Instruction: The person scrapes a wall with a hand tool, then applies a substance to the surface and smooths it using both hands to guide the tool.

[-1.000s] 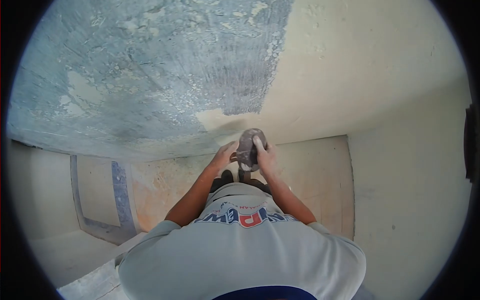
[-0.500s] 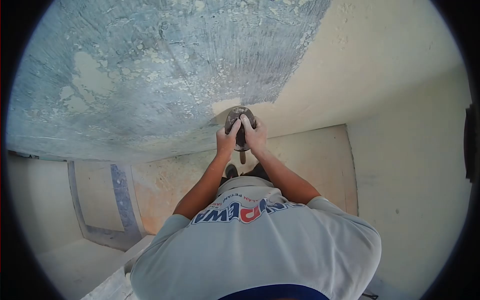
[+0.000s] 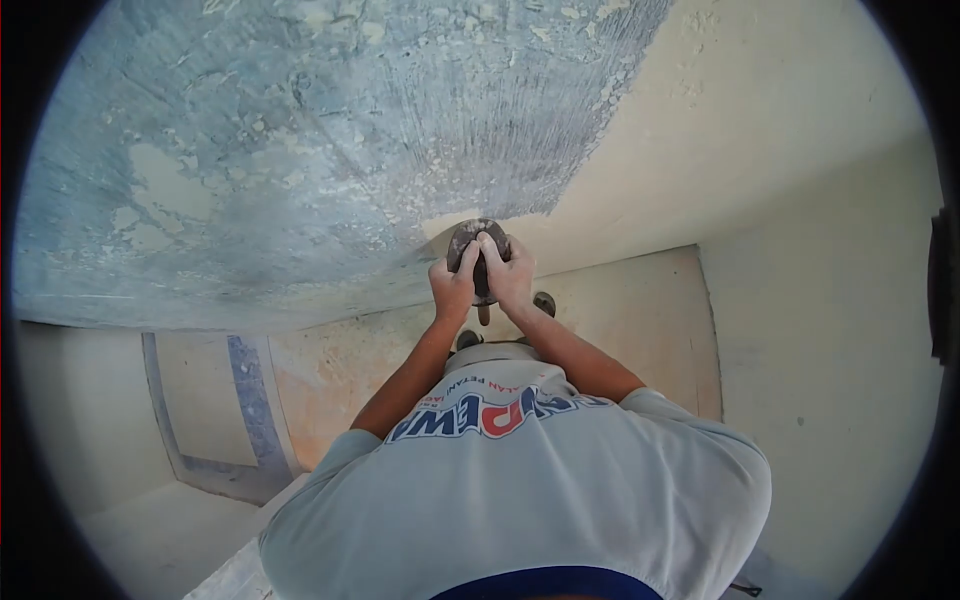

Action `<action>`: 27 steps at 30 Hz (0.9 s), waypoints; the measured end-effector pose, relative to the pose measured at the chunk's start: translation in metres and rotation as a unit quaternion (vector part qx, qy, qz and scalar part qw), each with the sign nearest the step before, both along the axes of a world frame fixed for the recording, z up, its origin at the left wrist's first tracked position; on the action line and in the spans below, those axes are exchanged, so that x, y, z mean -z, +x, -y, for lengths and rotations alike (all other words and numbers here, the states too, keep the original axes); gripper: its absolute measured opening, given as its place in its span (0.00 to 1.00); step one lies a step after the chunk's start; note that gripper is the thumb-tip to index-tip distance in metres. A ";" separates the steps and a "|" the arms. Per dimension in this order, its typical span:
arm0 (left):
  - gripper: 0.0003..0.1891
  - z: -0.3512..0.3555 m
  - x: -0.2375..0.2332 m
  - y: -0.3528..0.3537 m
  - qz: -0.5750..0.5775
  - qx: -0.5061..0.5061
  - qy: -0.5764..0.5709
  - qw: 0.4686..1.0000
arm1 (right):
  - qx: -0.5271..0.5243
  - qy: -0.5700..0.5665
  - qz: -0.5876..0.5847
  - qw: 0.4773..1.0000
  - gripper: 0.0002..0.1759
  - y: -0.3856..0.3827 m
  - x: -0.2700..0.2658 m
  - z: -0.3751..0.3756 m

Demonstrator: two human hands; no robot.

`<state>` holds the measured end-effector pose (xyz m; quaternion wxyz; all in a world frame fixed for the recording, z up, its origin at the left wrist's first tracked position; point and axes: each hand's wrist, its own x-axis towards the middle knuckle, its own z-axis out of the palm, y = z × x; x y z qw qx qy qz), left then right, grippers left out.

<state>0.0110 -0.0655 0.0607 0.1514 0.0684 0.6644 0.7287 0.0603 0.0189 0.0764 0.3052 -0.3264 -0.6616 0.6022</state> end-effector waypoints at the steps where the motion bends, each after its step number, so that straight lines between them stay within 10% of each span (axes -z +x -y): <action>1: 0.14 -0.001 0.000 -0.003 -0.013 -0.004 0.011 1.000 | 0.003 0.002 -0.008 1.000 0.19 -0.002 -0.003 -0.001; 27: 0.16 0.014 0.010 -0.009 -0.041 0.021 -0.054 0.997 | 0.017 -0.009 -0.005 1.000 0.19 -0.003 0.009 0.011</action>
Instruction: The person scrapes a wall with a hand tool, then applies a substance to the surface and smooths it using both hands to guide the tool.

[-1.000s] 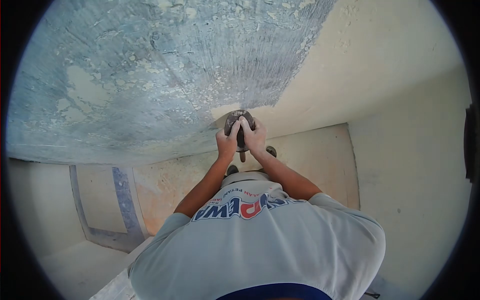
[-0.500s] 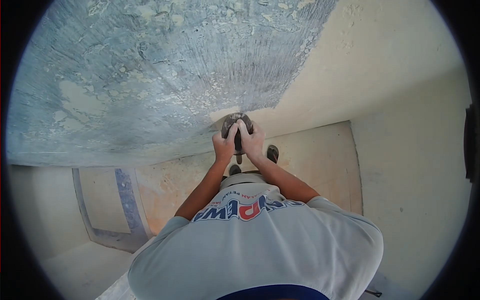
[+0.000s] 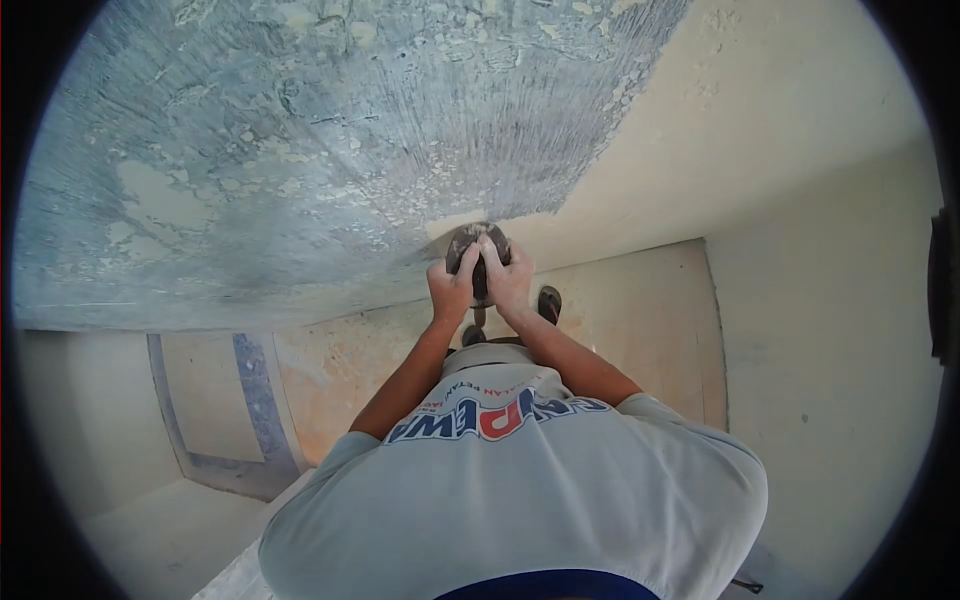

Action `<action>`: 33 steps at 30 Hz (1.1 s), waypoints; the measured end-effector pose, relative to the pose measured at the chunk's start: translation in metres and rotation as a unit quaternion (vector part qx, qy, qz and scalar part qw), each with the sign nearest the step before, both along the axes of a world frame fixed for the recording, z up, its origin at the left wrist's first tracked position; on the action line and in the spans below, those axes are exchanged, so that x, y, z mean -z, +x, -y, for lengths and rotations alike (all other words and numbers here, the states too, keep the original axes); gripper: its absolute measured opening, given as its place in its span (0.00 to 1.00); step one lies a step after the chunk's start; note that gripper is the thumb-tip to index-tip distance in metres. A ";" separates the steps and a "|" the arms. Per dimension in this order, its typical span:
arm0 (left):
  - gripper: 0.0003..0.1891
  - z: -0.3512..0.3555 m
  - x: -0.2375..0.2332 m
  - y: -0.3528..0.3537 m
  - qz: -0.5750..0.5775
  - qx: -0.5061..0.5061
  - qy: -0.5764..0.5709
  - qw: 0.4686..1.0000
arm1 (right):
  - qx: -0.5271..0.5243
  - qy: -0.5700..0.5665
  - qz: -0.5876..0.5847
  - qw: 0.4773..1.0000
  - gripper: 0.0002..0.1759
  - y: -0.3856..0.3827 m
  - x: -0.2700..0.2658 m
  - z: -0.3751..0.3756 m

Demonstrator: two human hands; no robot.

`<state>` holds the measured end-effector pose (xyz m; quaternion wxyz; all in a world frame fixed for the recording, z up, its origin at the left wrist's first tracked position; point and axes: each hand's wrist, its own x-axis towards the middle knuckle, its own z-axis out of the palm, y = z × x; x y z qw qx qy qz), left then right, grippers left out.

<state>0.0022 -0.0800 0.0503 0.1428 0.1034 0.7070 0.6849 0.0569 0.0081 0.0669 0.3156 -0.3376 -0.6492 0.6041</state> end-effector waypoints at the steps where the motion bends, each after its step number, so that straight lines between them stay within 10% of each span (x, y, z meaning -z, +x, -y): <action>1: 0.16 -0.002 0.001 0.004 -0.001 0.002 0.001 1.000 | 0.002 0.001 -0.001 1.000 0.19 0.003 0.004 0.002; 33: 0.15 -0.013 -0.009 0.006 -0.043 -0.008 0.044 0.998 | 0.003 0.018 -0.008 1.000 0.19 0.006 -0.002 -0.011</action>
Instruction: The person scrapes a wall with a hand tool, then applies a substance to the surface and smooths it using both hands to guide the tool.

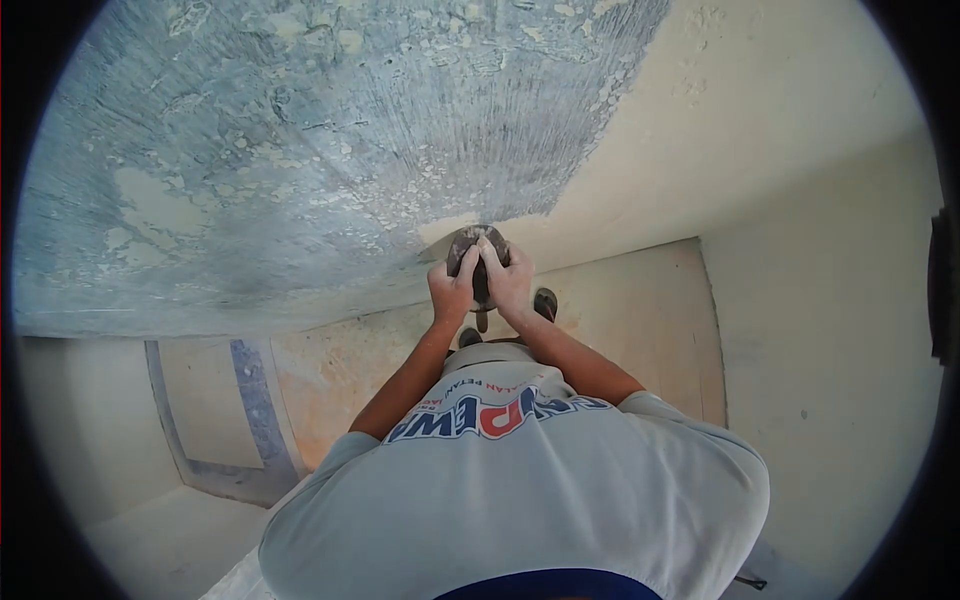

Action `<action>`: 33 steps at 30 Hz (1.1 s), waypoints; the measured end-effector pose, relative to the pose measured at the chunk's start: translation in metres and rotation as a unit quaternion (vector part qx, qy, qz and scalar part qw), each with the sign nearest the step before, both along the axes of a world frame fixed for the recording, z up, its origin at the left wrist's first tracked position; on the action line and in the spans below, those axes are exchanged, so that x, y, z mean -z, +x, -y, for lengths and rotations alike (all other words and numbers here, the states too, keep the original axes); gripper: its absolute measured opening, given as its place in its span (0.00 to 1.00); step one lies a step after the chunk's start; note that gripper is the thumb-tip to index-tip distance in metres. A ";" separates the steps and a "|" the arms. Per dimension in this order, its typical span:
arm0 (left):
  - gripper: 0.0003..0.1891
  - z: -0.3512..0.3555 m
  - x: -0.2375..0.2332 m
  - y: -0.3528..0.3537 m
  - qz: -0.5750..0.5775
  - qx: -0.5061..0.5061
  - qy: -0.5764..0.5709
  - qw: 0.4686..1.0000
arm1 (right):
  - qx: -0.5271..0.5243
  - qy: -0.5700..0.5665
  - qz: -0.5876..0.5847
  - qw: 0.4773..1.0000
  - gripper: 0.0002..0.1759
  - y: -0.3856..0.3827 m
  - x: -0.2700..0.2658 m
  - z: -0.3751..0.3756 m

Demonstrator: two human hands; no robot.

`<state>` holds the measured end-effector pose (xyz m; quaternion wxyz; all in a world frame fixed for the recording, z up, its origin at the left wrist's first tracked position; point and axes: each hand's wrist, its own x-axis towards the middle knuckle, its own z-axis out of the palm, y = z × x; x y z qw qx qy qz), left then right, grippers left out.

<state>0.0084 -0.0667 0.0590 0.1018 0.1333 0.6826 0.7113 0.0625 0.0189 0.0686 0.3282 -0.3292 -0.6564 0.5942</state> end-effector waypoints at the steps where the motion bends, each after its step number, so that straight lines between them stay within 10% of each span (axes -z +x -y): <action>1: 0.15 0.001 -0.005 0.002 -0.002 -0.008 -0.006 1.000 | -0.013 -0.011 0.011 1.000 0.17 0.001 -0.005 0.000; 33: 0.15 0.001 -0.019 -0.001 0.010 -0.005 -0.040 0.999 | 0.003 -0.030 0.002 1.000 0.20 -0.002 -0.005 0.001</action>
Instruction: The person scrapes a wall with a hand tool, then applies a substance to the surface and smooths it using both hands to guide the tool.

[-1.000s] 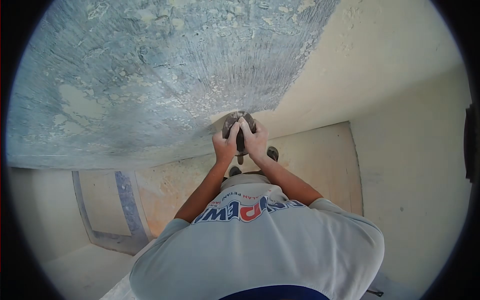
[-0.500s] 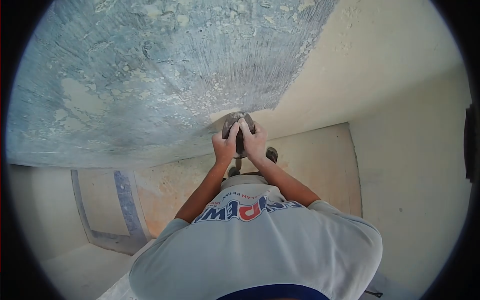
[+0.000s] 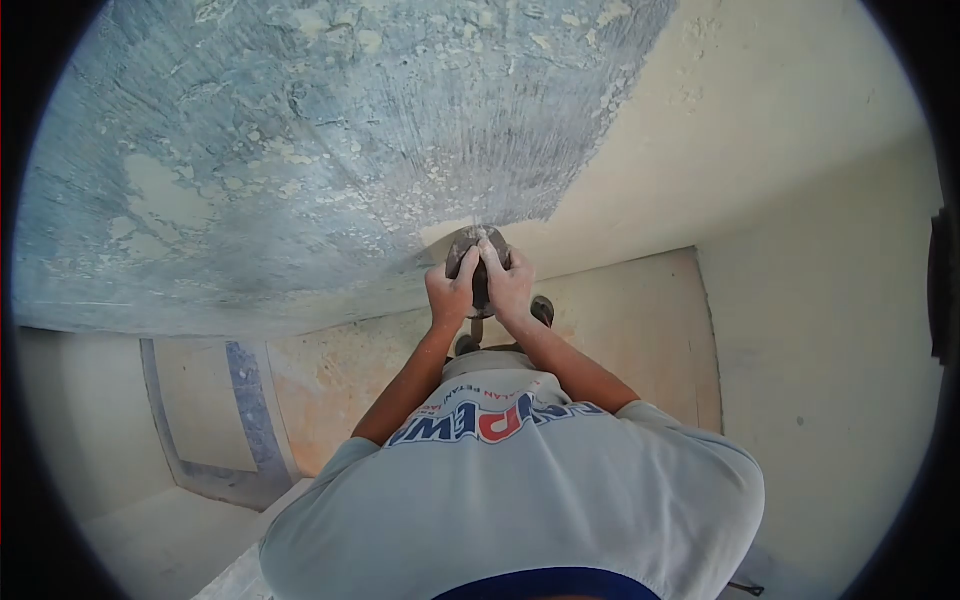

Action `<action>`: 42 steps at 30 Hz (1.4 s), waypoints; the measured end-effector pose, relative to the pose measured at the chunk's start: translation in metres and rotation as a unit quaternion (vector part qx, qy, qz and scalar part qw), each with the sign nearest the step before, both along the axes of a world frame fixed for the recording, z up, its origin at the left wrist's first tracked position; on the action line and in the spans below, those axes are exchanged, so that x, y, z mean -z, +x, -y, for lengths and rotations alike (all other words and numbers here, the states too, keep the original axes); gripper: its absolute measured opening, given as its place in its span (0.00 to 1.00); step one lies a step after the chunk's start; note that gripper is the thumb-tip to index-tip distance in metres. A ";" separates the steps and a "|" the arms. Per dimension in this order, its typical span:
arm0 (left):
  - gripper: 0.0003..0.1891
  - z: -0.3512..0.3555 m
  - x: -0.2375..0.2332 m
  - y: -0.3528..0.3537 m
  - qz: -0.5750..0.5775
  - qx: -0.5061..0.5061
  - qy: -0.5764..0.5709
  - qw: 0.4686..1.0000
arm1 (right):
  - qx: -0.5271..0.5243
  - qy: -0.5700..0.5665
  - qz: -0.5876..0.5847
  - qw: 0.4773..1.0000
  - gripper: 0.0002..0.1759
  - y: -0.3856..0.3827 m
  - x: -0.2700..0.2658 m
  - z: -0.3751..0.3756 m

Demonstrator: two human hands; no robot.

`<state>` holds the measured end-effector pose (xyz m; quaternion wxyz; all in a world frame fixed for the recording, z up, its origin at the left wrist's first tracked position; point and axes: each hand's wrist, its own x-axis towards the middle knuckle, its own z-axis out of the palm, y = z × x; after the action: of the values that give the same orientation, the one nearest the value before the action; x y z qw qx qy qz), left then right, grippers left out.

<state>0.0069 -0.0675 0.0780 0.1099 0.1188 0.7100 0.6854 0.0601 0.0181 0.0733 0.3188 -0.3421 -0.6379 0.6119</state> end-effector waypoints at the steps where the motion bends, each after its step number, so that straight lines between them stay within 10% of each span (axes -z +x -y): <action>1: 0.15 -0.003 -0.016 -0.002 -0.019 -0.001 0.027 0.999 | -0.001 -0.012 0.000 1.000 0.20 -0.003 -0.008 -0.001; 42: 0.16 0.014 -0.012 -0.013 -0.015 0.014 -0.012 1.000 | -0.032 -0.013 -0.012 0.999 0.15 -0.009 -0.027 0.009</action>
<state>-0.0063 -0.0819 0.0903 0.1104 0.1375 0.7180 0.6733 0.0515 0.0089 0.1006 0.3025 -0.3178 -0.6368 0.6340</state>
